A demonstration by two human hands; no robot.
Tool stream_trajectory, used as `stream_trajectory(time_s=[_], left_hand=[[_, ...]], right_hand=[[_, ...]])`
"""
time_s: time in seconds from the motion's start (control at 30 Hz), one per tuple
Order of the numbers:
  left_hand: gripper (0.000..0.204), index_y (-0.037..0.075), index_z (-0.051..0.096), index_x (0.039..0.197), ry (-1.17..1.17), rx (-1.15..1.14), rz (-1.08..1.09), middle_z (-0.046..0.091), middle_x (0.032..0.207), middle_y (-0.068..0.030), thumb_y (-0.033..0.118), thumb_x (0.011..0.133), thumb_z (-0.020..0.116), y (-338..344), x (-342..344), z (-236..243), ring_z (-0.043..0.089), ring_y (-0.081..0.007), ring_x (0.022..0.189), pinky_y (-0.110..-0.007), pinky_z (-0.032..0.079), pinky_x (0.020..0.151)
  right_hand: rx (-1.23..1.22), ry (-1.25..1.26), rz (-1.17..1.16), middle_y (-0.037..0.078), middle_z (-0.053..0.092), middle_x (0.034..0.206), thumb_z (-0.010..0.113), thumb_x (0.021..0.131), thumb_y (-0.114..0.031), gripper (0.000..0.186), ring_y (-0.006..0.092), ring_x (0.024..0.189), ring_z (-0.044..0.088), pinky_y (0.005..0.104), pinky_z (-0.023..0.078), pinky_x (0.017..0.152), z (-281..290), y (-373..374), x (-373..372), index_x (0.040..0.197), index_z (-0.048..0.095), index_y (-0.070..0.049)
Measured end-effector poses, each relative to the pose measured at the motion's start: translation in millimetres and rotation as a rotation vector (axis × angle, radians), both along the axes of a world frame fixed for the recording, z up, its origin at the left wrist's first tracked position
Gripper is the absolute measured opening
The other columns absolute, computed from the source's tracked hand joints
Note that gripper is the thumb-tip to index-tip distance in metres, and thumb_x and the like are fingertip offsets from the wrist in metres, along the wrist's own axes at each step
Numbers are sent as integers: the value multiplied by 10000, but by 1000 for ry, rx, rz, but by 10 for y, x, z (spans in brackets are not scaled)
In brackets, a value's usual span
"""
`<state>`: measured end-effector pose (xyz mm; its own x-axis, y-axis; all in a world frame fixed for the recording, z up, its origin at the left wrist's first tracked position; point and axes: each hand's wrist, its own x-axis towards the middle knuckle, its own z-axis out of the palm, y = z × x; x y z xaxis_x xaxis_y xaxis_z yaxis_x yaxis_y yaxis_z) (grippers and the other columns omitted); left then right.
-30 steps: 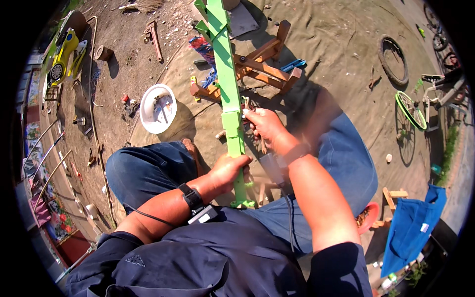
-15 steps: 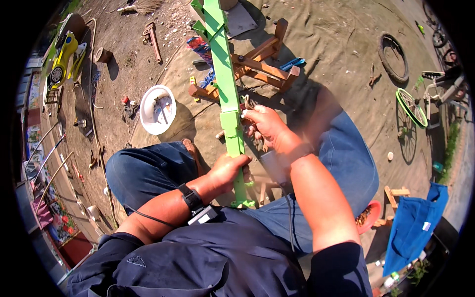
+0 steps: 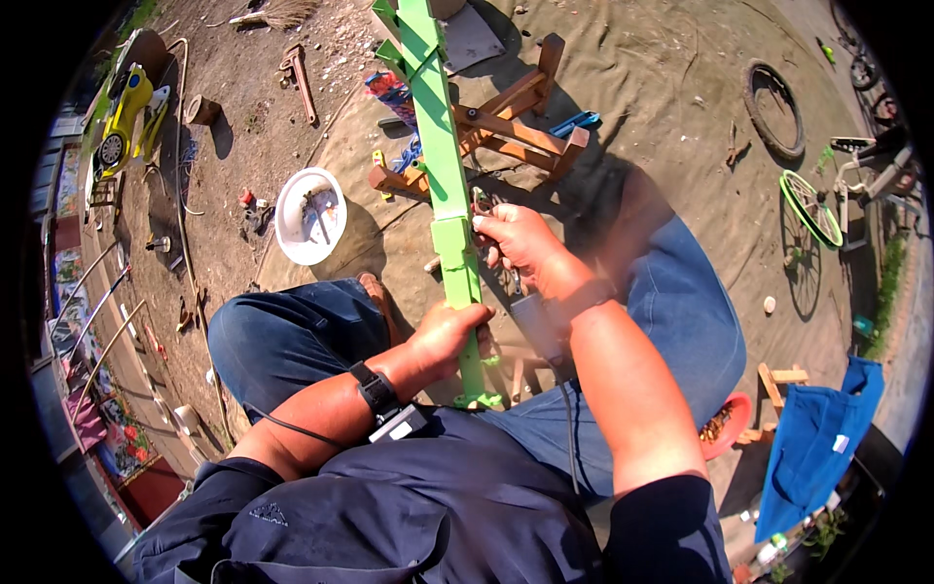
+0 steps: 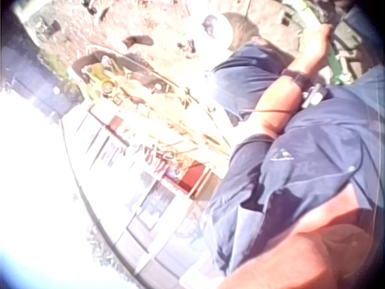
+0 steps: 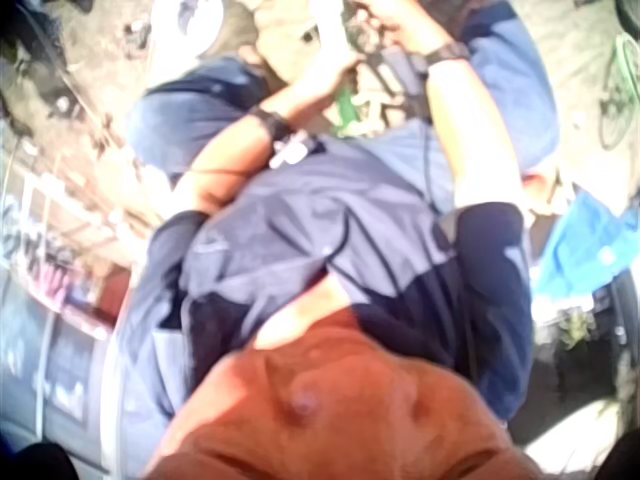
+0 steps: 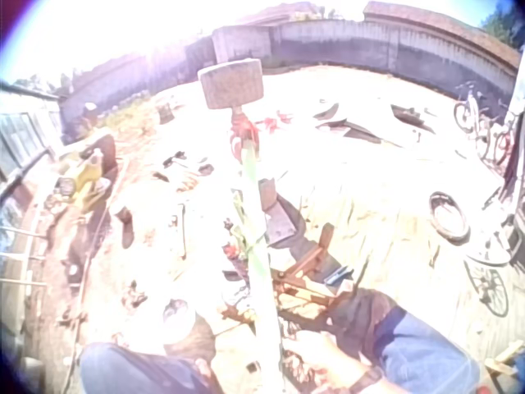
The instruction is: The person is assembling a green bicycle frame while sitting on a low stool. They use a screwdriver to tighten bolts on the frame and handle various small metal parts, including a metal bracket and a bolt, which they insert into the frame.
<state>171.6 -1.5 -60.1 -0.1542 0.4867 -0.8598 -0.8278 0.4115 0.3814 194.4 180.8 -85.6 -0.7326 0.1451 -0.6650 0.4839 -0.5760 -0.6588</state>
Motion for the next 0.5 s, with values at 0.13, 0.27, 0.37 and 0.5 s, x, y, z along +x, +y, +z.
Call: stream_trajectory(time_s=[0.13, 0.27, 0.37, 0.5], left_hand=[[115, 58, 528, 802, -4, -4, 11, 517, 668, -41, 101, 843, 626, -4, -5, 18, 501, -171, 552, -343, 440, 522], [112, 56, 529, 807, 9, 0, 0, 523, 671, -45, 98, 842, 627, 1, -6, 18, 512, -176, 555, -343, 438, 519], [110, 55, 530, 818, 15, 4, -8, 530, 674, -50, 98, 842, 629, -3, -9, 12, 522, -182, 558, -345, 442, 520], [110, 54, 531, 830, 17, 5, -6, 535, 676, -54, 99, 842, 630, -4, -5, 5, 527, -187, 559, -349, 449, 524]], right_hand=[[39, 47, -8, -11, 557, 766, 631, 901, -172, 149, 57, 507, 526, 180, 360, 407, 16, -12, -17, 978, 566, -62], [-1, 99, -68, -17, 547, 756, 642, 889, -160, 154, 56, 502, 516, 181, 368, 417, 22, -52, -17, 983, 561, -68], [-83, 10, -62, -16, 548, 754, 634, 891, -156, 142, 57, 498, 516, 183, 366, 411, 53, -40, -18, 982, 566, -71], [-35, 4, -10, -13, 550, 753, 624, 891, -146, 133, 58, 511, 521, 183, 372, 424, 50, 1, -22, 984, 571, -70]])
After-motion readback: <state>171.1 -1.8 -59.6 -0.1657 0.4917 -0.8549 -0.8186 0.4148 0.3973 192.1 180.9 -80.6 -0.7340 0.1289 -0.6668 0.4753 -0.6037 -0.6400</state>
